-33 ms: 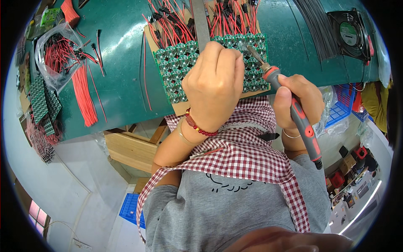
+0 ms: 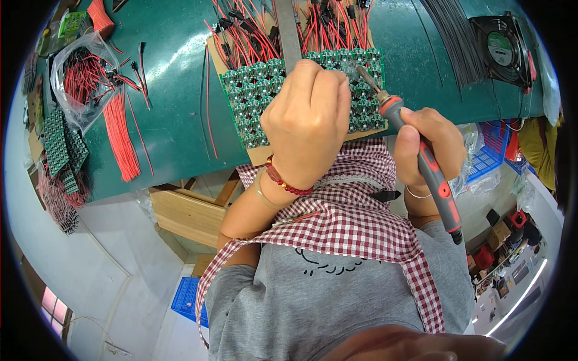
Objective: The person solders components on an array of circuit boards using a soldering iron, then arranges and gathers the connected wires along the edge of the board by hand.
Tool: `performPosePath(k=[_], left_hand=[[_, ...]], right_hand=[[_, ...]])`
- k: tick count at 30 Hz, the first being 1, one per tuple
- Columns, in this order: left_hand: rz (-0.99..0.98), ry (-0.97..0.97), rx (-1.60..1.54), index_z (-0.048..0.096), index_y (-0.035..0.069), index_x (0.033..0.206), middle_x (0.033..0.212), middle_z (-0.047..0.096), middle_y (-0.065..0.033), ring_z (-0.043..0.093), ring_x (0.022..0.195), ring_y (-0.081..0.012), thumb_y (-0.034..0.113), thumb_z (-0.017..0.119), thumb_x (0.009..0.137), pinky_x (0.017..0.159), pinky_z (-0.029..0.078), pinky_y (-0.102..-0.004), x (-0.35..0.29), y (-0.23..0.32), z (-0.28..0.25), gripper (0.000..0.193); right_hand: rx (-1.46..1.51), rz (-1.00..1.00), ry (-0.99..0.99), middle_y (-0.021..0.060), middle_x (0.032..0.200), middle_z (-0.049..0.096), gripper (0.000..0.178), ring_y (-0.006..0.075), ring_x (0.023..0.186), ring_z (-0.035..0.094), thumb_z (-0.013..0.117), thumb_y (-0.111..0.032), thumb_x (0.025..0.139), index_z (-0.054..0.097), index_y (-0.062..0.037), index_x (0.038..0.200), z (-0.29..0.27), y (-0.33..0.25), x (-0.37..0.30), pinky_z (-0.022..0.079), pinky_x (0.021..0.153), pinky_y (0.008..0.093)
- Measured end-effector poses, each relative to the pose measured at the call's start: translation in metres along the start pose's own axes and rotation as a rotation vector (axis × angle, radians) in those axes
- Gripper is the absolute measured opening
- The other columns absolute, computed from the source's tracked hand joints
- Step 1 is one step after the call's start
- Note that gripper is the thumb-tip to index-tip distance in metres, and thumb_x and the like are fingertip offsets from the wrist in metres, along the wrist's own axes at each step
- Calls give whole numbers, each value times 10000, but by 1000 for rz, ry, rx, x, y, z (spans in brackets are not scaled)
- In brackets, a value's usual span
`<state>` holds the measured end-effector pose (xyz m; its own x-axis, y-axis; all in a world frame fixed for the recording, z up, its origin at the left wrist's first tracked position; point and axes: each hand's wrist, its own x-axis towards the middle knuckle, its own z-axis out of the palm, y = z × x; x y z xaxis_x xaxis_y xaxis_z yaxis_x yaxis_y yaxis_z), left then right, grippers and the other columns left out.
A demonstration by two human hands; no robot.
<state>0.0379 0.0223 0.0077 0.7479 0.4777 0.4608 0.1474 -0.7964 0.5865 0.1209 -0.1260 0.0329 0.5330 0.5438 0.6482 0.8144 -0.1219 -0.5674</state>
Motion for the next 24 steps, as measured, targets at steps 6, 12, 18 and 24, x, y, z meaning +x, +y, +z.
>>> performPosePath(k=[6, 12, 18, 24], left_hand=[[67, 23, 45, 591, 67, 770, 782, 516, -54, 583, 641, -214, 59, 713, 748, 508, 460, -330, 4, 1, 1, 124], [33, -30, 49, 652, 71, 780, 757, 577, -46, 600, 640, -216, 22, 738, 726, 542, 469, -327, 4, 4, -4, 113], [41, 0, 23, 658, 73, 777, 754, 578, -44, 593, 630, -218, 28, 739, 730, 543, 471, -323, 4, 4, -2, 104], [-4, -7, -44, 682, 49, 851, 786, 565, -56, 570, 615, -196, 1, 742, 749, 528, 454, -317, 0, 6, -7, 128]], right_hand=[[23, 25, -9, 122, 594, 604, 131, 218, 454, 587, 642, -6, 737, 646, 51, 855, 0, 1, -1, 461, 428, 296], [-33, 29, 11, 109, 583, 590, 151, 204, 450, 572, 649, -12, 752, 638, 45, 891, 5, -6, -6, 456, 428, 292], [-27, 48, -19, 111, 588, 593, 156, 204, 453, 576, 648, -15, 761, 639, 47, 904, 2, -8, -6, 458, 432, 292], [1, 19, -52, 127, 608, 604, 200, 223, 471, 587, 646, -9, 753, 642, 64, 939, -14, -7, -6, 463, 434, 305]])
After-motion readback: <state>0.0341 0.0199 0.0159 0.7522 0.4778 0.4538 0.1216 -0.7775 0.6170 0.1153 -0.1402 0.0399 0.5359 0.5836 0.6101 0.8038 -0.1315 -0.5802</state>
